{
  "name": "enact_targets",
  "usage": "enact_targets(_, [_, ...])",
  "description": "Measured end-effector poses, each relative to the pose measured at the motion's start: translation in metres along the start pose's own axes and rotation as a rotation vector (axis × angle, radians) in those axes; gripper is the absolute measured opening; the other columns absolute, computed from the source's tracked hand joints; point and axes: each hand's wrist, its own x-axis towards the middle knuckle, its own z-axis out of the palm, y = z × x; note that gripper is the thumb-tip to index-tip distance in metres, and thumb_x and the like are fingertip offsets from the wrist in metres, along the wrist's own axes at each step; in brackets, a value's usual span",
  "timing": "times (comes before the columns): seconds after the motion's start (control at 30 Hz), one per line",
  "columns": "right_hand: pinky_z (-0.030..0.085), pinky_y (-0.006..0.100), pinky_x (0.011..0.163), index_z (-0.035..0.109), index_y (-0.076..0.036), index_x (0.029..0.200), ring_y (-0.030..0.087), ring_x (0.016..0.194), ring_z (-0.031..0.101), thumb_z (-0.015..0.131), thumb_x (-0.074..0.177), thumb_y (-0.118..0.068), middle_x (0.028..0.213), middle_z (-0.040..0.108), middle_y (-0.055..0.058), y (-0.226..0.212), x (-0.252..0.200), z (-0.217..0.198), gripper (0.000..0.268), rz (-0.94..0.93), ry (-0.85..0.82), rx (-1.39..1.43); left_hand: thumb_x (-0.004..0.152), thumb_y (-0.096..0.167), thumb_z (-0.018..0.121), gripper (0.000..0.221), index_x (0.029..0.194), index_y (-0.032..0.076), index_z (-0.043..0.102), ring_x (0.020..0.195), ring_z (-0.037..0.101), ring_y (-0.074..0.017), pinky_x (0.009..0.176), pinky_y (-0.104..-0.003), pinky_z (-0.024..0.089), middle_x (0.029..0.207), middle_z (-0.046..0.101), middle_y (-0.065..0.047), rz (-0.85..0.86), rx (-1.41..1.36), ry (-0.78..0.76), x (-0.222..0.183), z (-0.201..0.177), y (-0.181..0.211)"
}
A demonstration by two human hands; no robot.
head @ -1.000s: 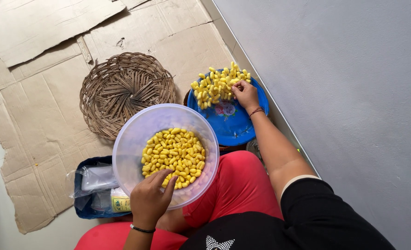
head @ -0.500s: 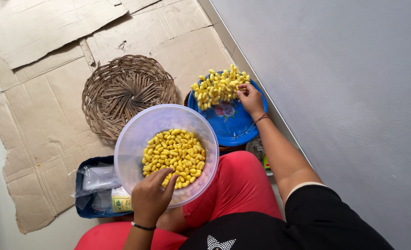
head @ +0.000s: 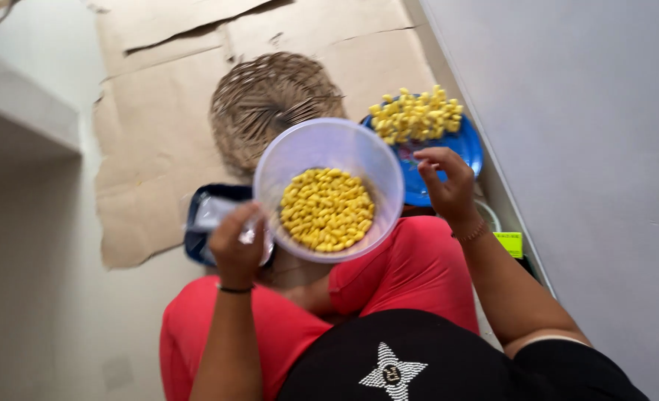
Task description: Picking small yellow plastic items from a bunch and collecting them in a plastic bowl.
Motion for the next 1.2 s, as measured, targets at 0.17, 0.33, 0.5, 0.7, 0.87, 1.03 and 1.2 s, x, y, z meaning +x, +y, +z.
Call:
enact_targets(0.17, [0.057, 0.042, 0.082, 0.076, -0.011, 0.112, 0.032, 0.095, 0.071, 0.067, 0.099, -0.036, 0.107, 0.074, 0.011, -0.079, -0.015, 0.040, 0.030, -0.294, -0.415, -0.034, 0.104, 0.008, 0.074, 0.011, 0.107, -0.002, 0.074, 0.084, 0.070, -0.0359, 0.075, -0.043, 0.058, 0.095, 0.073, -0.019, -0.240, 0.151, 0.273, 0.030, -0.116, -0.054])
enact_targets(0.33, [0.055, 0.048, 0.074, 0.073, -0.010, 0.102, 0.038, 0.085, 0.072, 0.066, 0.099, -0.034, 0.094, 0.076, 0.013, -0.096, -0.036, 0.079, 0.025, -0.292, -0.866, -0.145, 0.104, 0.016, 0.067, 0.011, 0.108, 0.006, 0.070, 0.086, 0.072, -0.0175, 0.073, -0.028, 0.061, 0.102, 0.074, -0.008, -0.630, -0.124, 0.395, 0.004, -0.140, -0.096])
enact_targets(0.5, [0.055, 0.053, 0.080, 0.072, -0.009, 0.103, 0.045, 0.092, 0.071, 0.063, 0.099, -0.036, 0.098, 0.075, 0.020, -0.108, -0.035, 0.082, 0.029, -0.176, -0.999, -0.247, 0.092, 0.009, 0.080, 0.016, 0.106, 0.002, 0.077, 0.090, 0.076, -0.0368, 0.073, -0.039, 0.063, 0.097, 0.075, -0.018, -0.700, -0.075, -0.051, -0.021, -0.086, -0.122])
enact_targets(0.7, [0.057, 0.041, 0.081, 0.074, -0.020, 0.102, 0.032, 0.094, 0.074, 0.059, 0.098, -0.056, 0.100, 0.077, 0.007, -0.090, -0.047, 0.088, 0.040, -0.123, -1.043, -0.368, 0.091, 0.021, 0.067, 0.013, 0.087, 0.014, 0.077, 0.079, 0.077, -0.0373, 0.068, -0.049, 0.063, 0.076, 0.073, -0.011, -0.640, 0.600, -0.683, -0.043, 0.010, -0.239])
enact_targets(0.87, [0.057, 0.041, 0.077, 0.071, -0.023, 0.102, 0.029, 0.091, 0.073, 0.061, 0.095, -0.059, 0.095, 0.075, 0.004, -0.079, -0.049, 0.092, 0.037, -0.213, -0.919, -0.398, 0.088, 0.034, 0.071, 0.022, 0.088, 0.012, 0.076, 0.083, 0.077, -0.0382, 0.073, -0.052, 0.063, 0.080, 0.074, -0.012, -0.506, 0.617, -0.732, -0.011, 0.048, -0.196])
enact_targets(1.03, [0.057, 0.038, 0.074, 0.071, -0.026, 0.102, 0.025, 0.088, 0.073, 0.062, 0.095, -0.060, 0.093, 0.073, 0.001, -0.071, -0.058, 0.093, 0.036, -0.237, -0.880, -0.384, 0.087, 0.043, 0.077, 0.045, 0.108, 0.003, 0.076, 0.099, 0.075, -0.0401, 0.085, -0.055, 0.061, 0.102, 0.077, -0.020, -0.535, 0.555, -1.018, -0.048, 0.069, -0.151])
enact_targets(1.2, [0.057, 0.037, 0.072, 0.072, -0.028, 0.103, 0.024, 0.086, 0.073, 0.063, 0.092, -0.063, 0.093, 0.074, -0.001, -0.068, -0.060, 0.094, 0.037, -0.226, -0.861, -0.377, 0.094, 0.016, 0.059, 0.020, 0.093, 0.012, 0.079, 0.082, 0.078, -0.0358, 0.072, -0.050, 0.063, 0.082, 0.074, -0.011, -0.401, 0.640, -1.010, -0.145, 0.134, -0.242])
